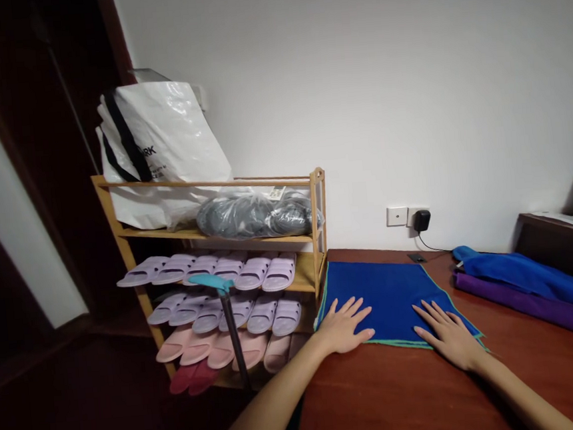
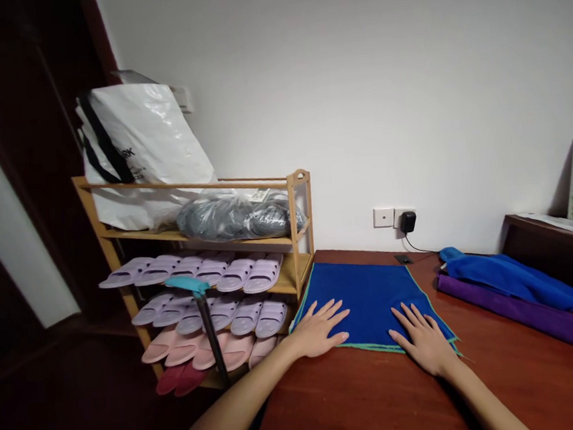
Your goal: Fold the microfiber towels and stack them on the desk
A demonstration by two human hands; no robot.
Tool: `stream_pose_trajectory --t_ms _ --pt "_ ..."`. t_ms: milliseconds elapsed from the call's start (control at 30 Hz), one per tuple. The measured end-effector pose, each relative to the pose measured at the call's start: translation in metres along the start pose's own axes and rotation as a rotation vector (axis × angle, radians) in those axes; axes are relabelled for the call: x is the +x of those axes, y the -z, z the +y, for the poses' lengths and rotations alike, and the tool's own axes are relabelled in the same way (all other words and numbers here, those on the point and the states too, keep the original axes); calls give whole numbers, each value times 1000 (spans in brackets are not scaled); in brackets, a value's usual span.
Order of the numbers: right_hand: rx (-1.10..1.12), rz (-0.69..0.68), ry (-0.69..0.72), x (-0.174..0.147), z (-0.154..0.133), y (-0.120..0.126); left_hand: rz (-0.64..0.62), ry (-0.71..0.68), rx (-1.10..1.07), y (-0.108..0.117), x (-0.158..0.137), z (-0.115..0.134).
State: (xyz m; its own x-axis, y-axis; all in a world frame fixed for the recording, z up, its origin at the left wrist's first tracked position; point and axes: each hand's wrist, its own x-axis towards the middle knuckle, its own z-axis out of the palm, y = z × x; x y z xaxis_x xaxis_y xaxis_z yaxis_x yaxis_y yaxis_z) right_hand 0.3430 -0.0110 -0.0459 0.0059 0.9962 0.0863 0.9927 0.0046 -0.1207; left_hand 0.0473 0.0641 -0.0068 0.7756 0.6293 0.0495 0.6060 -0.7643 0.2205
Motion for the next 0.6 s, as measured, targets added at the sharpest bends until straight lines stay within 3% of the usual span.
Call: stream_pose_trajectory --t_ms 600 --pt "-54 39 -93 82 15 -15 10 35 15 1 60 -49"
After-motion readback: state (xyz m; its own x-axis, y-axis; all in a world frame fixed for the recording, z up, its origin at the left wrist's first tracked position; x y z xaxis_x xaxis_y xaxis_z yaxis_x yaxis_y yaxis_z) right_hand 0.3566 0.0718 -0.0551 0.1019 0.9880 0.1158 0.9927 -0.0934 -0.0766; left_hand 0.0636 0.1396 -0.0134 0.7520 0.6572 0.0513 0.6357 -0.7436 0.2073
